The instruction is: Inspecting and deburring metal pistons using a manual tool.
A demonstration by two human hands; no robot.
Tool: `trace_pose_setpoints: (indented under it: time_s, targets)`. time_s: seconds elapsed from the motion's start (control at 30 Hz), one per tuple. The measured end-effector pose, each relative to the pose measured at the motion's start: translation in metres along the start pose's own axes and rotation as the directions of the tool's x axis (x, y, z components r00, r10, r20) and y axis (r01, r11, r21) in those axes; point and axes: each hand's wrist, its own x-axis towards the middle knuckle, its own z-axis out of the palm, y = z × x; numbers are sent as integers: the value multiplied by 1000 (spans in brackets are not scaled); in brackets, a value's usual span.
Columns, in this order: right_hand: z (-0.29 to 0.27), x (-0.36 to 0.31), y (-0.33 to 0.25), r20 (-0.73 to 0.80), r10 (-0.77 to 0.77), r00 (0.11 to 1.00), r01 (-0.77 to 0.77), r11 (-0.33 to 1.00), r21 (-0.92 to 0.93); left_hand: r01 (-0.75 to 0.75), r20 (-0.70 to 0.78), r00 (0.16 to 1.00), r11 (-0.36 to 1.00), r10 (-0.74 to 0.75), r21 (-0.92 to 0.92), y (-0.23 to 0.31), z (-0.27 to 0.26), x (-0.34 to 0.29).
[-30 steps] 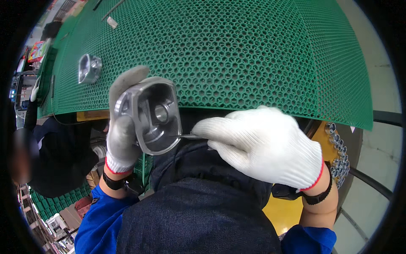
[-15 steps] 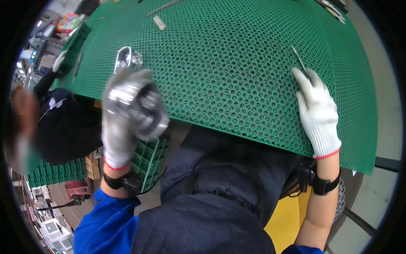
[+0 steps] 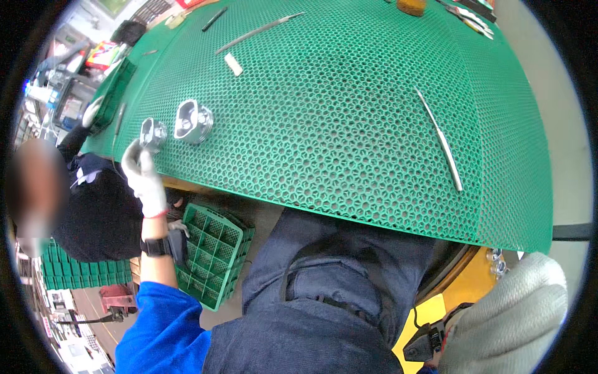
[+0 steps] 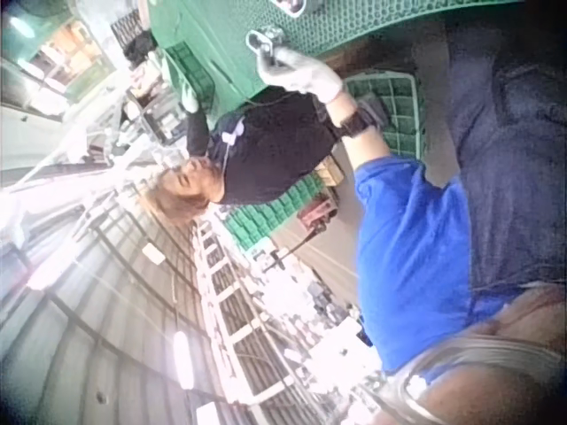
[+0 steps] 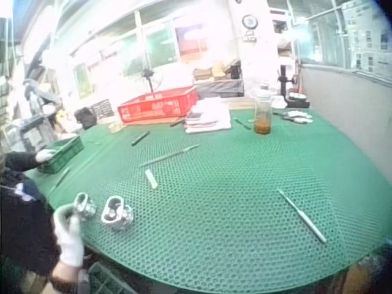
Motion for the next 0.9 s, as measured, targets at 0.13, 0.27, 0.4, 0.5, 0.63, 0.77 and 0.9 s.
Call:
trace_pose_setpoints:
  time_s: [0.13,0.27,0.4,0.5,0.63,0.77,0.9]
  targets:
    - [35,22,-10,127,-80,989,80,997,10,-423,476,753,889,453,-177,50,11,-30]
    - [60,47,-26,246,-239,939,234,971,51,-422,670,616,892,415,-164,58,37,-16]
    - [101,44,-22,37,-251,967,248,967,57,-446,543,772,890,329,95,38,38,-6]
    - [71,-2,4,229,267,936,-203,942,-268,-430,505,770,902,390,-41,86,35,-25]
    - [22,-103,59,-29,762,647,-731,610,-306,-290,683,437,811,585,-508,149,31,-65]
    - [-4,-193,124,36,778,627,-543,470,-696,-311,676,9,645,737,-698,206,43,-92]
    - [-22,-282,155,-37,925,379,-671,248,-699,-324,526,-274,438,805,-839,267,51,-111]
